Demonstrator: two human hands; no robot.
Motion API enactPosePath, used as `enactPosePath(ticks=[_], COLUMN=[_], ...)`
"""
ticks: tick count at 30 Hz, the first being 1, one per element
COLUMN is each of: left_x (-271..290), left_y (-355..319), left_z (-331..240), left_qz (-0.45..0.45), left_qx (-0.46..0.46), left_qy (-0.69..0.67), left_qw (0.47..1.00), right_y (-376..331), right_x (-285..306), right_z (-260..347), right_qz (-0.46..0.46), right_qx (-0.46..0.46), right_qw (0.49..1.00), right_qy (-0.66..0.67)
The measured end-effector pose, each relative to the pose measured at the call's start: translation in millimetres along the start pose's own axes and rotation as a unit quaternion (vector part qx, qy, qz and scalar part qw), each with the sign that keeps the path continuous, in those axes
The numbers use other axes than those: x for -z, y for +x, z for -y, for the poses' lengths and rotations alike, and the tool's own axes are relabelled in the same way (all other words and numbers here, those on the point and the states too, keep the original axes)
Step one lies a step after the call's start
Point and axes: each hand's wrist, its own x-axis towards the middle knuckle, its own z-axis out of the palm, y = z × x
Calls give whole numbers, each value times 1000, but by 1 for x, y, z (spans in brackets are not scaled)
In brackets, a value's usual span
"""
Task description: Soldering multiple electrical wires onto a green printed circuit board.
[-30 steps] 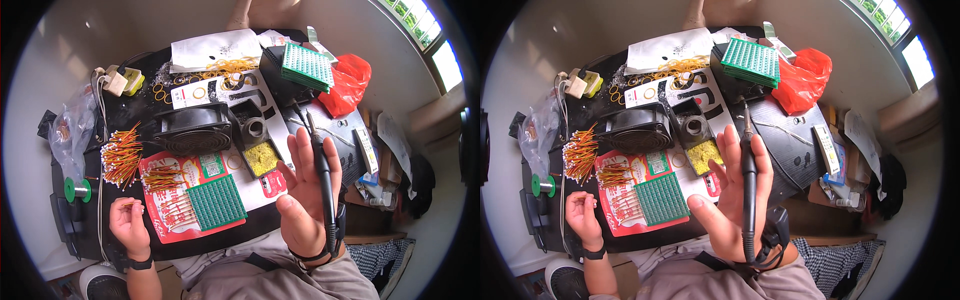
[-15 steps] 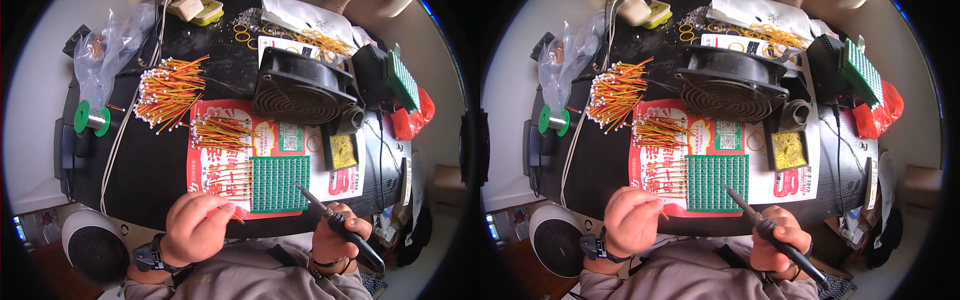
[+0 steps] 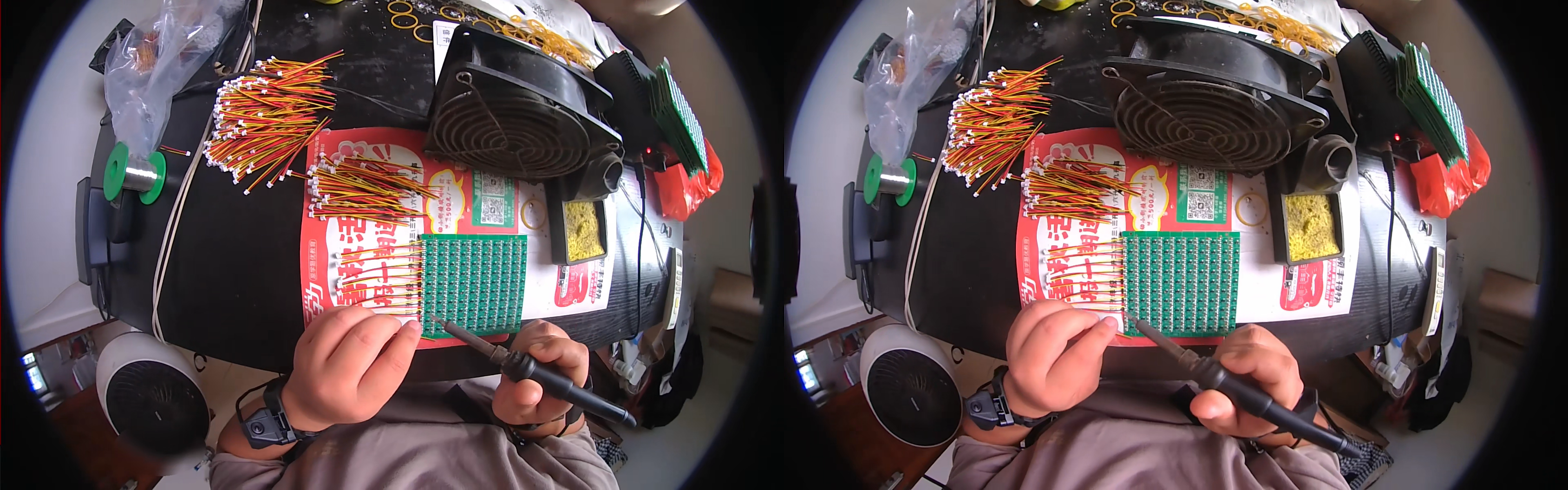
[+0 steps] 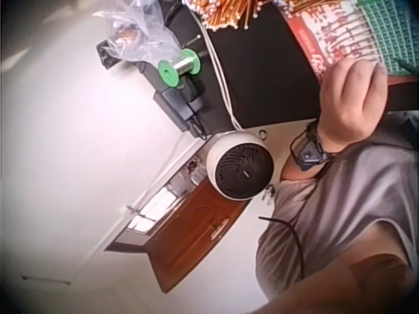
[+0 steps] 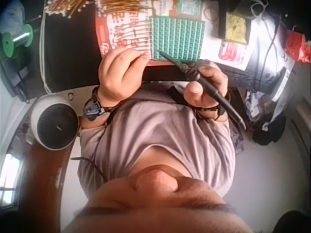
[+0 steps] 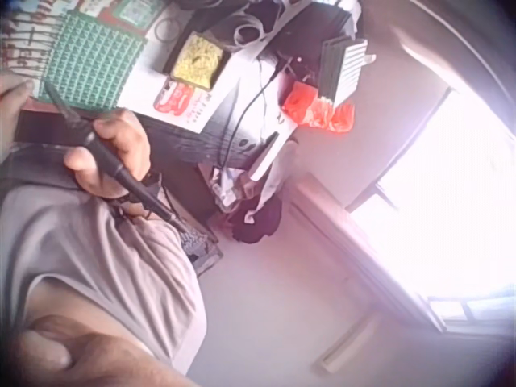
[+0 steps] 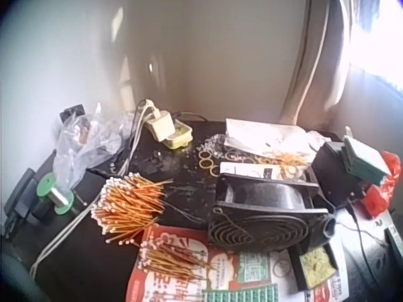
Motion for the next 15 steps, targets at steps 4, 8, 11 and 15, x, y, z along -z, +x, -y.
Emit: enactPosePath(ticks=[4,8,11,15], left_x=[0,1,2,0], left_y=[-5,-3,-3,-2], left_z=[2,3,2,2], left_qz=[5,-3,-6,-10], left_qx=[8,11,19,19], left_qy=[-3,-23,-22,-17], left_qw=[1000,1000,1000,1000], right_y=[1,2,2,2], right_x=[0,2,1,-9], right_z=[2,1,1,4], right_qz=[17,14,10,-21], right_qx=[6,24,21,24], right_qw=[1000,999,999,998], right_qy=[-23,-36,-23,-52])
